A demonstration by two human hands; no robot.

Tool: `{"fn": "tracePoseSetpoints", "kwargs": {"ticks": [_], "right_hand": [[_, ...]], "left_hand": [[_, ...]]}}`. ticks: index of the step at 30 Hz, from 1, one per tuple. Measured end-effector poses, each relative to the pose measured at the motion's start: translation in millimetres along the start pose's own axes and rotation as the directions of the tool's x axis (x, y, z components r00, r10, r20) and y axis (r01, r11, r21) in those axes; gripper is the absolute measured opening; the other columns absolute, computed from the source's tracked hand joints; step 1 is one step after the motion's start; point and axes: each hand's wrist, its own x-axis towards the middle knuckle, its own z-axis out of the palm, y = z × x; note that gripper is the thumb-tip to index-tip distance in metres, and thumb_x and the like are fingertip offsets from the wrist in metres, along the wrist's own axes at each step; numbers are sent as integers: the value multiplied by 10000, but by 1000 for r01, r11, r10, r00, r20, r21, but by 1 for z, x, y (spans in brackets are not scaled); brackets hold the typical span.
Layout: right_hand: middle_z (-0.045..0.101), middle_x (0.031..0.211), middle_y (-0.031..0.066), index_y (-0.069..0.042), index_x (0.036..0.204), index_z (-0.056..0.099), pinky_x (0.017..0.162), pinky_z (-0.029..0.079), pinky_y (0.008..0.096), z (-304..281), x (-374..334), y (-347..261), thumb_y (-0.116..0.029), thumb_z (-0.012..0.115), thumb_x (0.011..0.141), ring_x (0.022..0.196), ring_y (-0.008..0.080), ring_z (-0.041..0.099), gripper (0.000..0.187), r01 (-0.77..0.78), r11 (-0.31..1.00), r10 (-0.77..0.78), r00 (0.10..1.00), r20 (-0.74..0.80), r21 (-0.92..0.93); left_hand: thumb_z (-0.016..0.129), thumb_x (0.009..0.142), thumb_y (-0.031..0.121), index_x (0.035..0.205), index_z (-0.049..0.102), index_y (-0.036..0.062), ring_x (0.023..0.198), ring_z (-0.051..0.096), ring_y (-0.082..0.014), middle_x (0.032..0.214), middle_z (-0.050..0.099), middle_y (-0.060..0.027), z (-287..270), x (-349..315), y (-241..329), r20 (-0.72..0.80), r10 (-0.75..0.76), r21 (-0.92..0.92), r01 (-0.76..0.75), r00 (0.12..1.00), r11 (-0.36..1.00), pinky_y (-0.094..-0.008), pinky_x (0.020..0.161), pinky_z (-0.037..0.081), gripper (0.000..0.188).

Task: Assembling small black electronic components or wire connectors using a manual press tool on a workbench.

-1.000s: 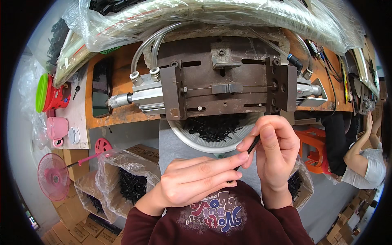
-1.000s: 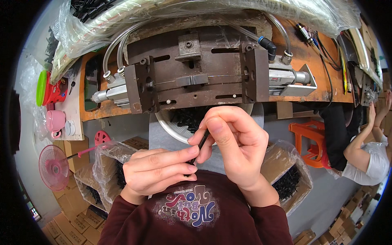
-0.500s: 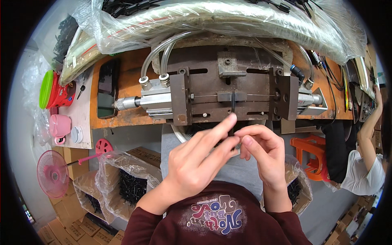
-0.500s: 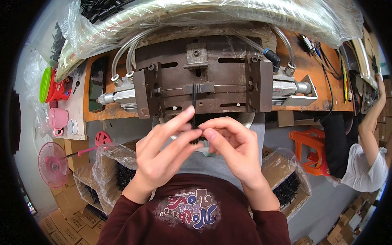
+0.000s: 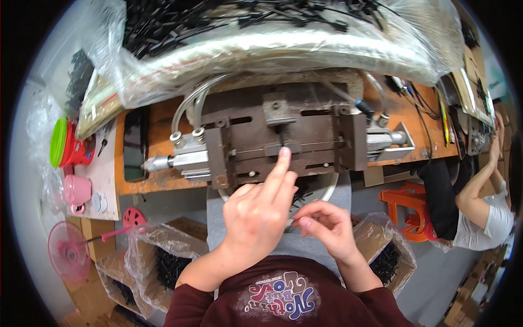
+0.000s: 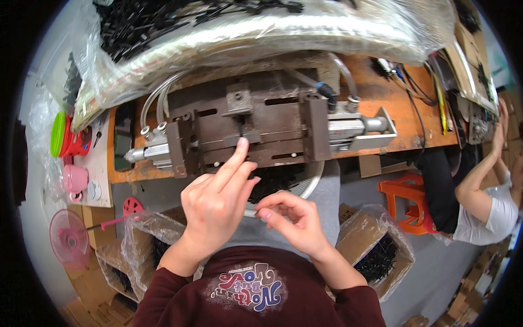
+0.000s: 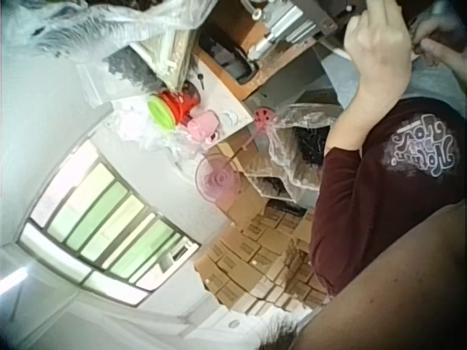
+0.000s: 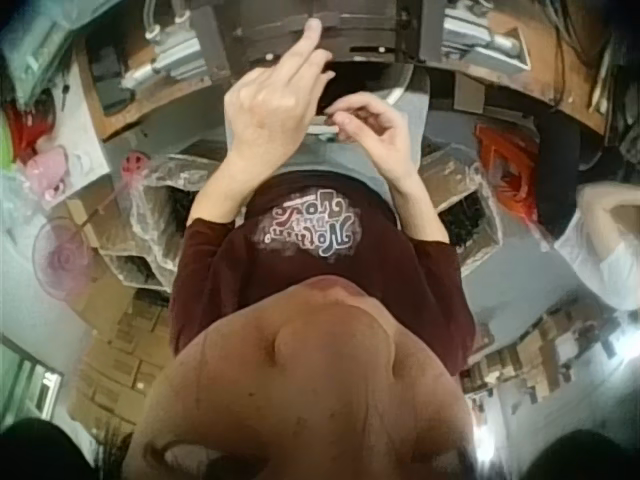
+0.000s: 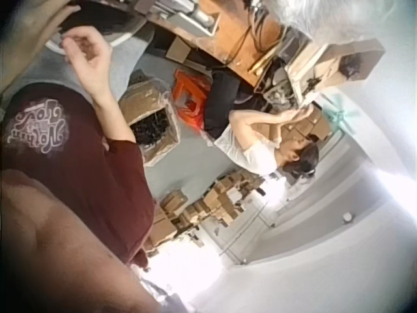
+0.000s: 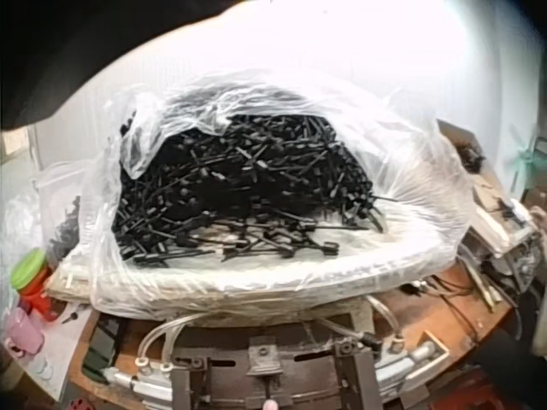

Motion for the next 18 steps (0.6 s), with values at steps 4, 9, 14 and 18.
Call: {"fn": "tracePoseSetpoints", "kwargs": {"ticks": [4,9,14,18], "right_hand": [[681,928,55,10,1035,663,677,498,224,-5,-6,14,-71,640,911,767,79,609,149,-51,999,52,998,42,-9],[691,897,41,-8,1023,668,664,500,224,-17,-17,45,-109,623,930,755,70,608,144,-115,993,115,993,6,-18],[686,826,25,-27,987,669,637,501,233,-35,-25,92,-137,635,913,693,64,608,137,-152,951,129,987,-100,-271],[635,777,55,-45,910,654,631,503,296,-44,-35,107,-110,661,838,696,175,621,98,41,687,-205,969,-140,-725]], "left_hand": [[775,689,87,886,684,19,541,615,-181,1180,667,-116,-1,1,2,-1,-14,-11,14,1000,1000,-252,524,481,227],[778,695,79,864,683,16,581,645,-194,1177,670,-106,3,-1,2,-26,-3,-16,2,1000,1000,-263,535,498,204],[760,720,102,939,698,46,547,625,-204,1192,659,-125,-2,-6,5,3,-17,-60,17,1000,998,-276,539,505,235],[788,707,26,911,700,-7,603,664,-114,1148,684,-142,-24,-27,33,202,-137,-467,219,970,857,-235,563,529,224]]}}
